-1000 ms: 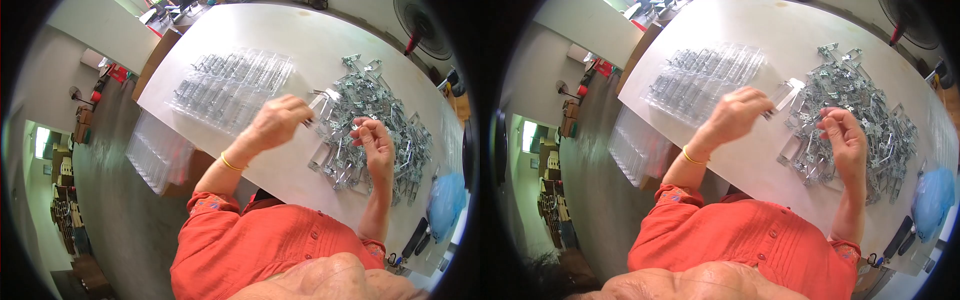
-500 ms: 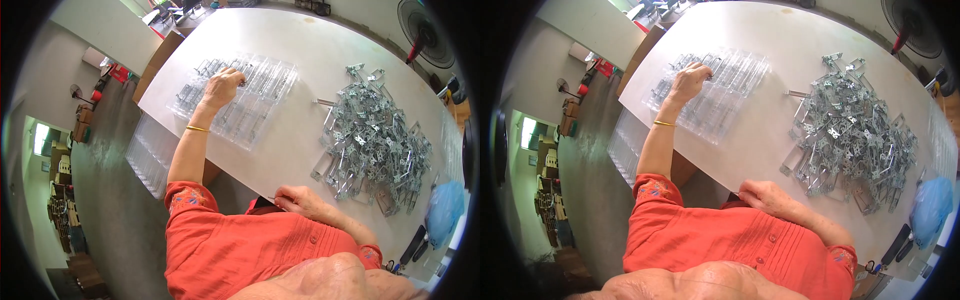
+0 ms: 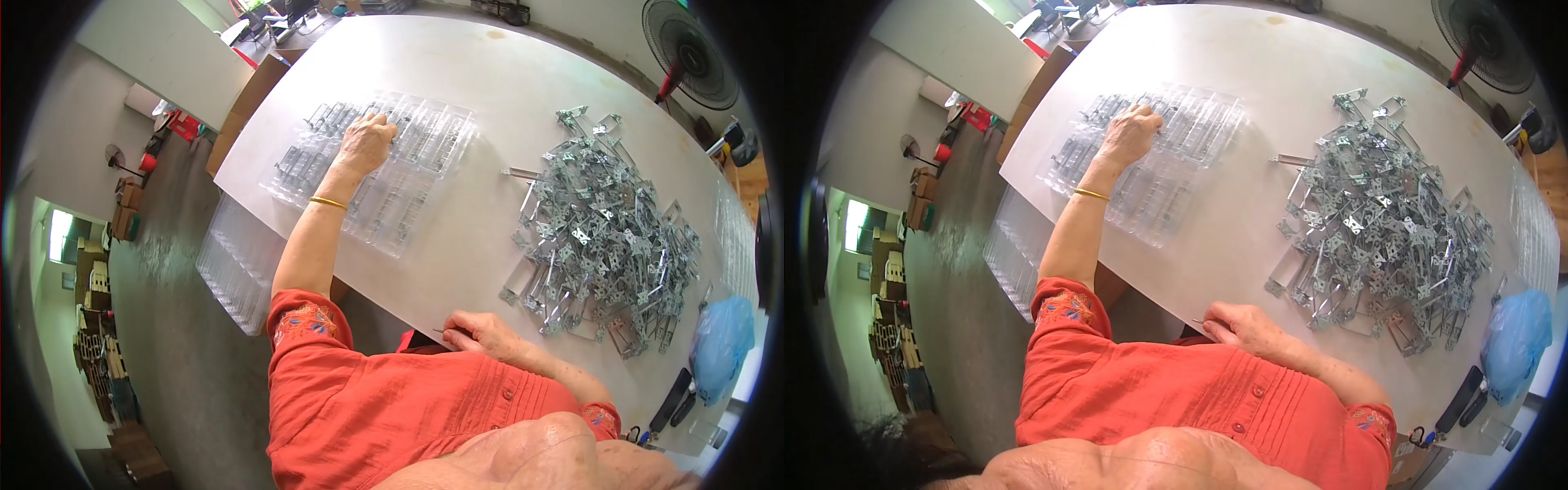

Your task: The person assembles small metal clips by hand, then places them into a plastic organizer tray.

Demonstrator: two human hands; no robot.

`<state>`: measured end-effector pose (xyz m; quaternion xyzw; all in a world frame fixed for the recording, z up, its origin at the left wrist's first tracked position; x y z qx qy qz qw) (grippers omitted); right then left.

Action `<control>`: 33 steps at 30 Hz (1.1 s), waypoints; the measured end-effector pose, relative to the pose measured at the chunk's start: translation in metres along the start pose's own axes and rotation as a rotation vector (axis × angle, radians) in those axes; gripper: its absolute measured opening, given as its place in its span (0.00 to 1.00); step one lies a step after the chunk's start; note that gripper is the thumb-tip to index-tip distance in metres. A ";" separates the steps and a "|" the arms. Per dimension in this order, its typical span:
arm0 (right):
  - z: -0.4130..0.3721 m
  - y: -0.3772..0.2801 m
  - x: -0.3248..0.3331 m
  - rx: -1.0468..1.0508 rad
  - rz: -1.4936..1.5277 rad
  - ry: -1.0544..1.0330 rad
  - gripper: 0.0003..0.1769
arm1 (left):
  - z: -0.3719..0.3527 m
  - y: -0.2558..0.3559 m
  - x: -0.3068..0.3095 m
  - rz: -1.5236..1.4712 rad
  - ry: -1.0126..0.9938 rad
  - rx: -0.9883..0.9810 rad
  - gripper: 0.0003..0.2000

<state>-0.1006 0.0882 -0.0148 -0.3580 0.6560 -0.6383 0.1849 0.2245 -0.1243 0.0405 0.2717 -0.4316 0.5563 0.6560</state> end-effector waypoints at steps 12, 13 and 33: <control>-0.007 -0.003 -0.007 0.129 -0.075 -0.040 0.10 | 0.000 0.068 0.061 -0.361 0.303 0.058 0.04; -0.009 -0.002 -0.009 0.124 -0.040 -0.052 0.10 | 0.001 0.083 0.073 -0.429 0.313 0.068 0.05; -0.045 0.020 -0.026 0.370 0.152 0.149 0.08 | -0.019 0.288 0.355 -1.753 0.437 -0.415 0.08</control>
Point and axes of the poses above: each hand's wrist, its own z-axis towards the middle knuckle, its own x-axis out of the back of the hand, y = z × x, the point moved 4 cm from there along z, towards the middle knuckle, and after that the axes turned 13 degrees about y, right-handed, at the moved point
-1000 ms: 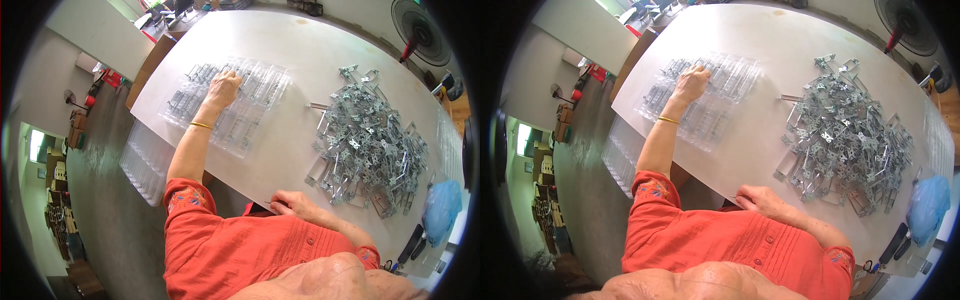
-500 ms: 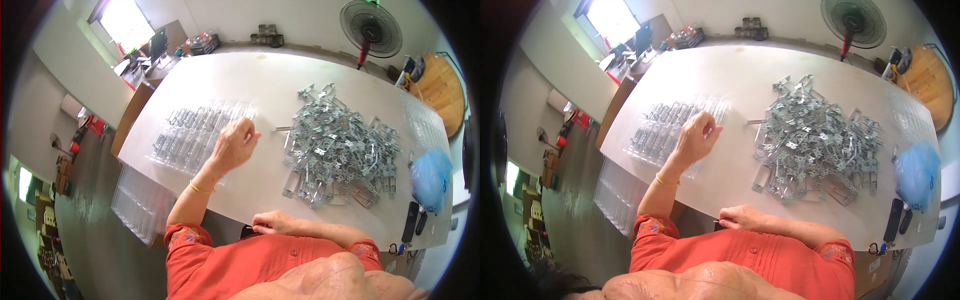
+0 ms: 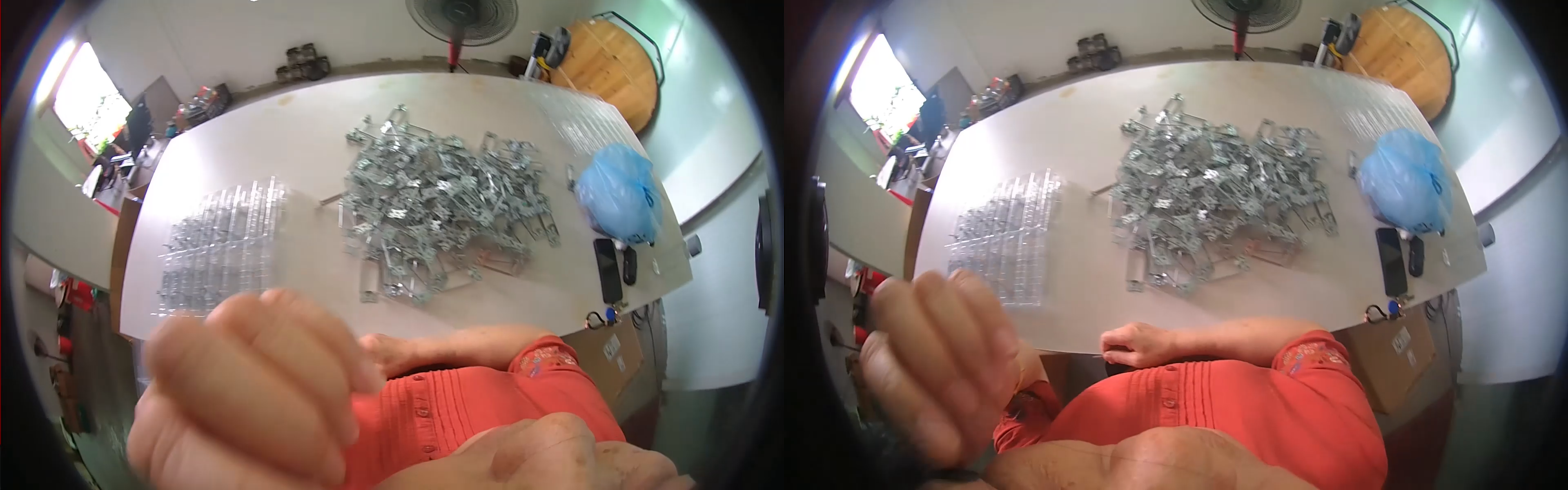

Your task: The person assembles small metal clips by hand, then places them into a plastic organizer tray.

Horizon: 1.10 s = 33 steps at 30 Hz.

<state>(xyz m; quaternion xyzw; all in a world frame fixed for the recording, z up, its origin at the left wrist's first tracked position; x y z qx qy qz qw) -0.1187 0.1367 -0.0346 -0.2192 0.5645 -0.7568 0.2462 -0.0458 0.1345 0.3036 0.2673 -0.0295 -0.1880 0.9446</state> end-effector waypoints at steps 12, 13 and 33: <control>0.002 0.004 0.006 0.081 -0.015 0.013 0.08 | -0.007 0.018 -0.033 1.976 -0.902 -1.139 0.18; 0.001 0.005 0.006 0.102 -0.014 0.014 0.08 | -0.007 0.017 -0.035 1.964 -0.909 -1.081 0.19; 0.003 0.011 0.002 0.072 -0.065 -0.037 0.07 | -0.030 -0.009 -0.016 1.849 -0.649 -1.130 0.25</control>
Point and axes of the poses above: each hand's wrist, its own z-axis towards the middle knuckle, its own x-axis out of the back of the hand, y = z × x, the point moved 4 cm from there along z, towards the middle knuckle, and after that the axes turned 13 degrees about y, right-handed, at the moved point
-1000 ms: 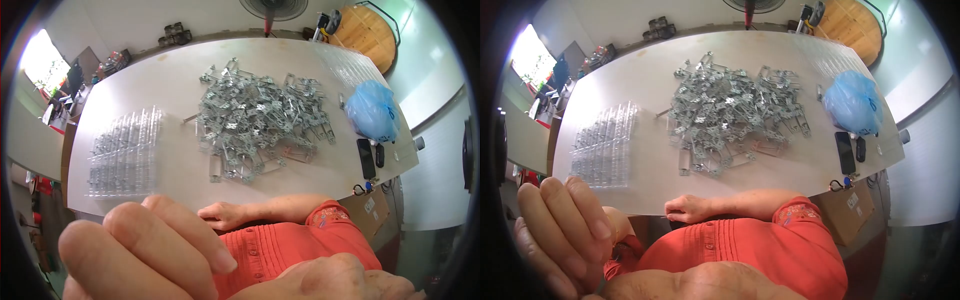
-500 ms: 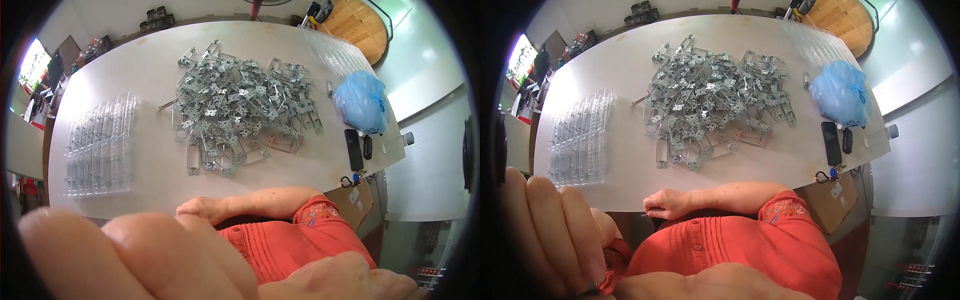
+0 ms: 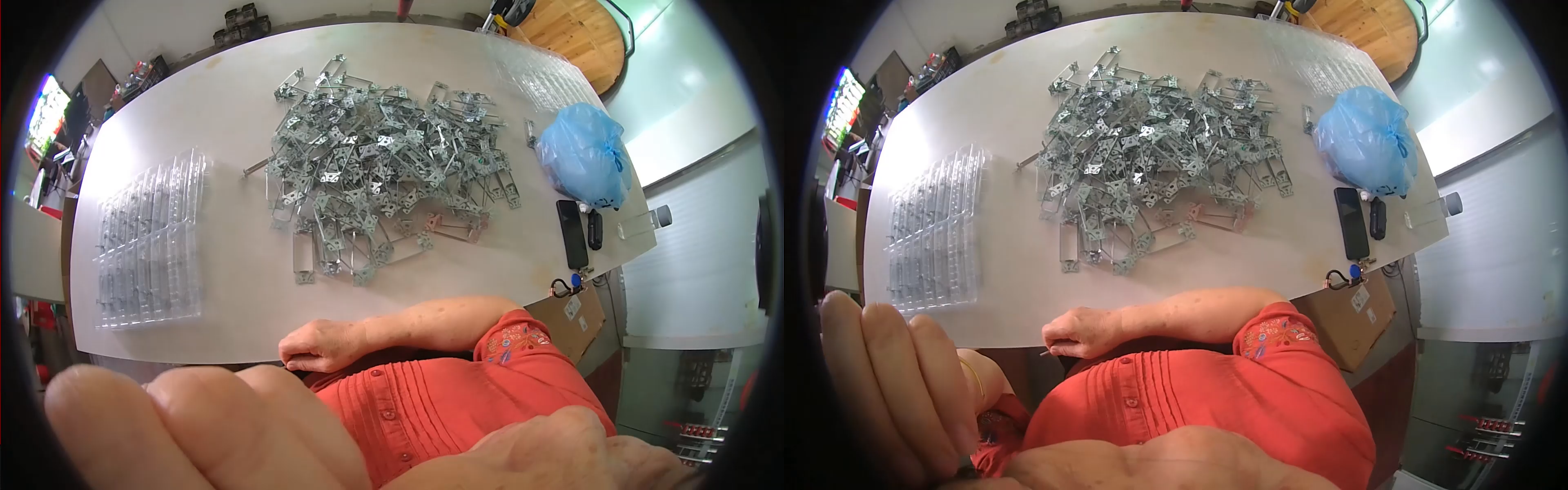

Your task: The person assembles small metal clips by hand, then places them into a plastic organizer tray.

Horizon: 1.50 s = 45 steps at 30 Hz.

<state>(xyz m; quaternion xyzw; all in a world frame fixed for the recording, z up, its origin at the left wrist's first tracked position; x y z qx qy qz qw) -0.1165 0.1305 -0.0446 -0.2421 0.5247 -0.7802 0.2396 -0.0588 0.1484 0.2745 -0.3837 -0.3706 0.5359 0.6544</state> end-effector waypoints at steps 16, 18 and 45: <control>0.005 -0.009 0.005 -0.079 0.033 -0.094 0.21 | 0.051 0.046 0.004 -0.290 0.148 0.035 0.20; 0.004 -0.005 0.005 -0.032 -0.052 -0.147 0.24 | 0.052 0.052 0.003 -0.306 0.143 0.055 0.19; 0.004 -0.005 0.003 -0.096 -0.026 -0.082 0.06 | 0.058 0.066 0.011 -0.474 0.145 0.195 0.11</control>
Point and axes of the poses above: each hand's wrist, its own z-axis towards the middle knuckle, its own x-axis out of the back of the hand, y = z × x, the point moved 4 cm from there along z, towards the middle knuckle, and after that the axes turned 13 degrees about y, right-handed, at the moved point
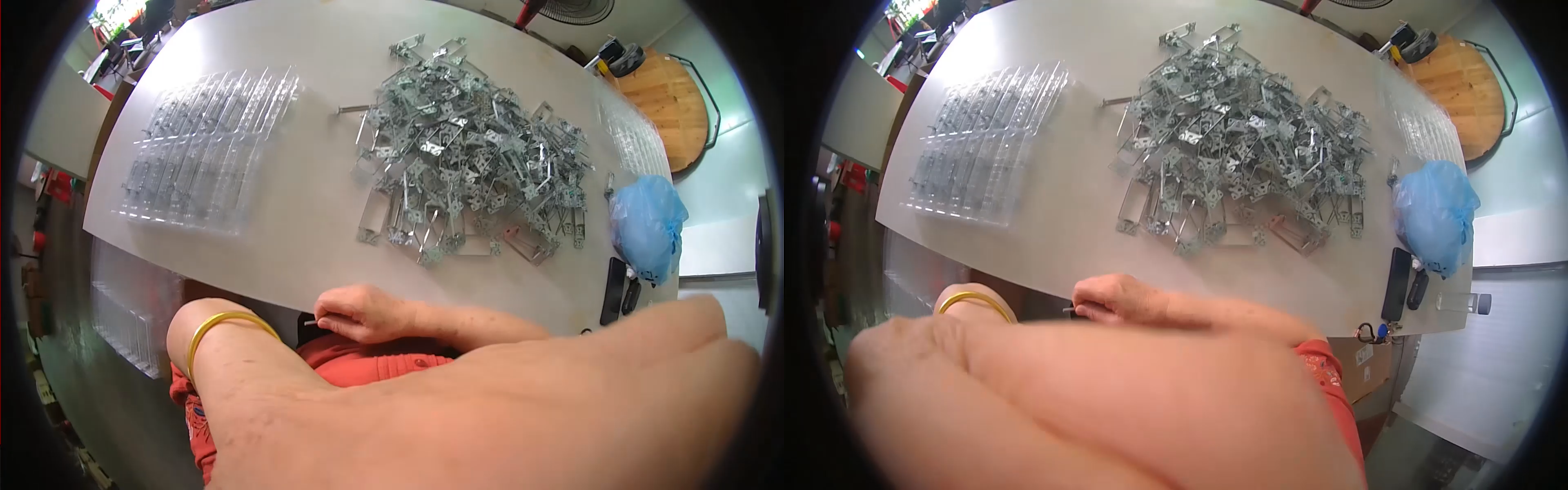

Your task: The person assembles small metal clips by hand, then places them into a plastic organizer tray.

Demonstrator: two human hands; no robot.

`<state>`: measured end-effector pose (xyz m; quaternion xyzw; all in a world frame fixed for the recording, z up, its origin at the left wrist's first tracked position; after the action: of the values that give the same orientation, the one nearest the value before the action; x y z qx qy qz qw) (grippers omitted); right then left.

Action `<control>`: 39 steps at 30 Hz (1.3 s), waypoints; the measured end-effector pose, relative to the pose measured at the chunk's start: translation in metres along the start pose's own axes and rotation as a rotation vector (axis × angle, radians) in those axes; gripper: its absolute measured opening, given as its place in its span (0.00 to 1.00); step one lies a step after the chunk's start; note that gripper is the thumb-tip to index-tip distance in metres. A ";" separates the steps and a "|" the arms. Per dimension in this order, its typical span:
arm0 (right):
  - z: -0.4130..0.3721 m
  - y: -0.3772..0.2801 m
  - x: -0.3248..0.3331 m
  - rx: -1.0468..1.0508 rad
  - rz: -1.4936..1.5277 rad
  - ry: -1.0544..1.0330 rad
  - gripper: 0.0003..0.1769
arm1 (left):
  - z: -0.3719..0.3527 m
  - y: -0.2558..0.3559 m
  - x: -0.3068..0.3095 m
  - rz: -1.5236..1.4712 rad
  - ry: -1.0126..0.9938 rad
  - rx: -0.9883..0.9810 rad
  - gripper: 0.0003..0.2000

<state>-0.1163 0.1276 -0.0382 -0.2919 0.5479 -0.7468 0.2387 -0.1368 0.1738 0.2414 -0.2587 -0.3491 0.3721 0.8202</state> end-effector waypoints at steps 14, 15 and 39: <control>0.000 -0.001 0.001 0.053 0.011 0.037 0.06 | -0.010 -0.005 0.006 -0.004 0.003 -0.002 0.07; -0.001 0.000 0.003 0.043 0.002 0.011 0.06 | -0.011 -0.005 0.006 0.003 -0.001 -0.004 0.07; -0.001 -0.002 0.003 0.117 0.016 0.072 0.06 | -0.115 -0.046 0.014 -0.971 0.419 1.171 0.04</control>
<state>-0.1189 0.1267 -0.0364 -0.2461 0.5138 -0.7857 0.2412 -0.0220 0.1391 0.2063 0.3317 -0.0084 0.0390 0.9425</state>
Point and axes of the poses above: each hand's wrist, its own z-axis towards the middle knuckle, its own x-axis out of the back of the hand, y = z × x, the point moved 4 cm from there along z, towards the middle knuckle, and after that the axes turned 13 degrees about y, right-handed, at the moved point
